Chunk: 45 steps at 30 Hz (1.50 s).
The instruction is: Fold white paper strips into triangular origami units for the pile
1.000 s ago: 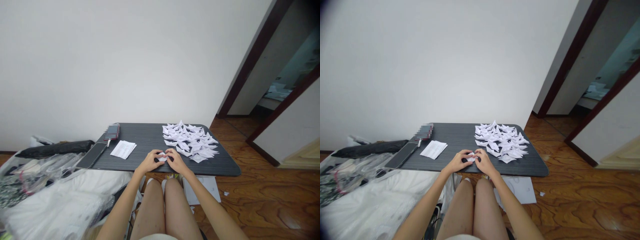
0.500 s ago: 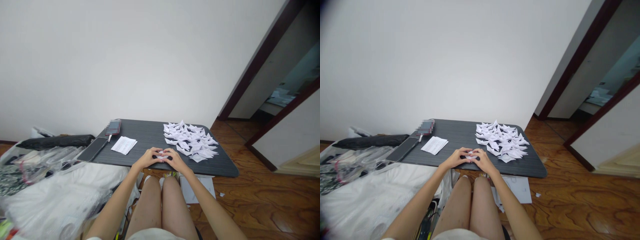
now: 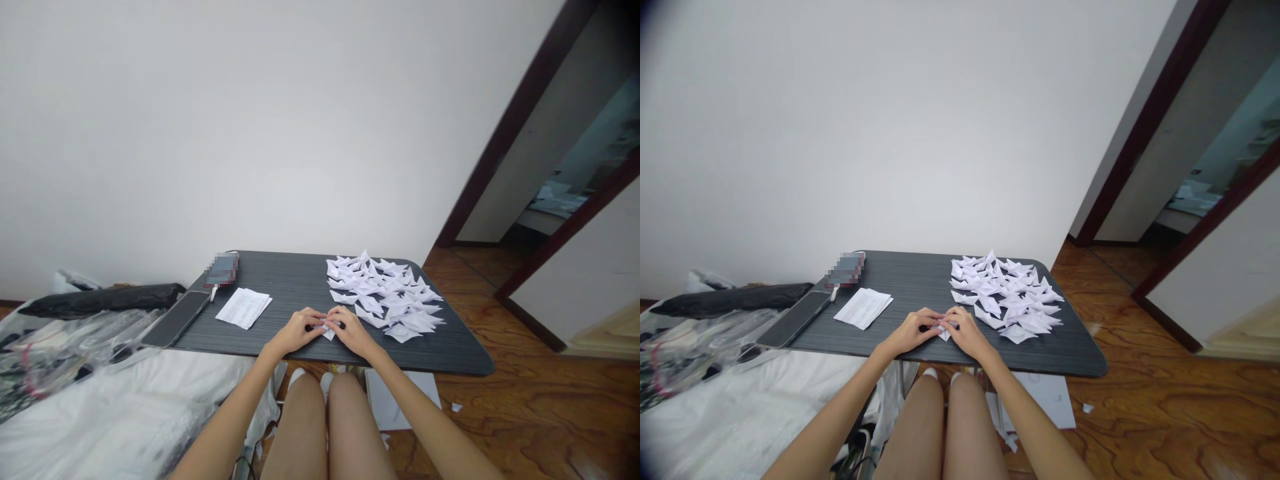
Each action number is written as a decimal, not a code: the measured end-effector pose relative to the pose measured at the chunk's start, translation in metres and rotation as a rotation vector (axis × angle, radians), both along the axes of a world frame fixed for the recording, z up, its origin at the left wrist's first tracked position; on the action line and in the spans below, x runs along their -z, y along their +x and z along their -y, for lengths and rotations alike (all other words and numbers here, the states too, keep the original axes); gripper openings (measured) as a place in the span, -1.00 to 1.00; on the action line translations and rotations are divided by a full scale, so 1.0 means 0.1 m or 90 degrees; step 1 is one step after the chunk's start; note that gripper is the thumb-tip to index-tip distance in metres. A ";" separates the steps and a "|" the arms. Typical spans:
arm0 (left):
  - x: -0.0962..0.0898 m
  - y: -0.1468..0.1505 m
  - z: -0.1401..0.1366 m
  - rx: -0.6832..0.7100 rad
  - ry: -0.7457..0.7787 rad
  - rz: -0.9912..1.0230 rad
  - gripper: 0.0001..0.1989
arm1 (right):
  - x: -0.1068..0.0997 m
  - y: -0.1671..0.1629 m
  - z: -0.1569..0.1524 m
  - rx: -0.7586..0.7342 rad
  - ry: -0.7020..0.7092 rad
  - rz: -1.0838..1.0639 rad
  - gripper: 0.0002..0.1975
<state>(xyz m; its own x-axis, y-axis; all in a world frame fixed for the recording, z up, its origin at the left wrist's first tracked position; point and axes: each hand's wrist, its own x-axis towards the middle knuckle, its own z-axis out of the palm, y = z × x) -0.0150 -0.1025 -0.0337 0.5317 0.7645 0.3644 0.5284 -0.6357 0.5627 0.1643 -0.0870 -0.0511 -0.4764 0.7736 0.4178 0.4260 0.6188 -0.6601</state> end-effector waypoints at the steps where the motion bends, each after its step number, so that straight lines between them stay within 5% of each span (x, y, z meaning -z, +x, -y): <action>1: -0.01 0.00 -0.01 -0.001 0.004 -0.001 -0.74 | -0.01 0.00 -0.01 -0.001 -0.001 -0.013 -0.84; 11: 0.05 0.02 -0.04 -0.005 0.016 0.020 -0.79 | 0.00 0.01 -0.09 0.001 -0.047 -0.063 -0.93; 18: 0.04 -0.01 -0.12 -0.097 -0.054 0.035 -0.82 | 0.01 0.04 -0.20 0.037 -0.104 -0.027 -0.86; 25: 0.04 0.02 -0.10 -0.197 -0.039 0.004 -0.86 | -0.08 -0.01 -0.42 0.052 -0.194 0.121 -0.85; 45: 0.14 0.11 -0.03 -0.258 0.074 -0.187 -0.82 | -0.44 -0.22 -0.43 0.066 -0.209 0.387 -0.84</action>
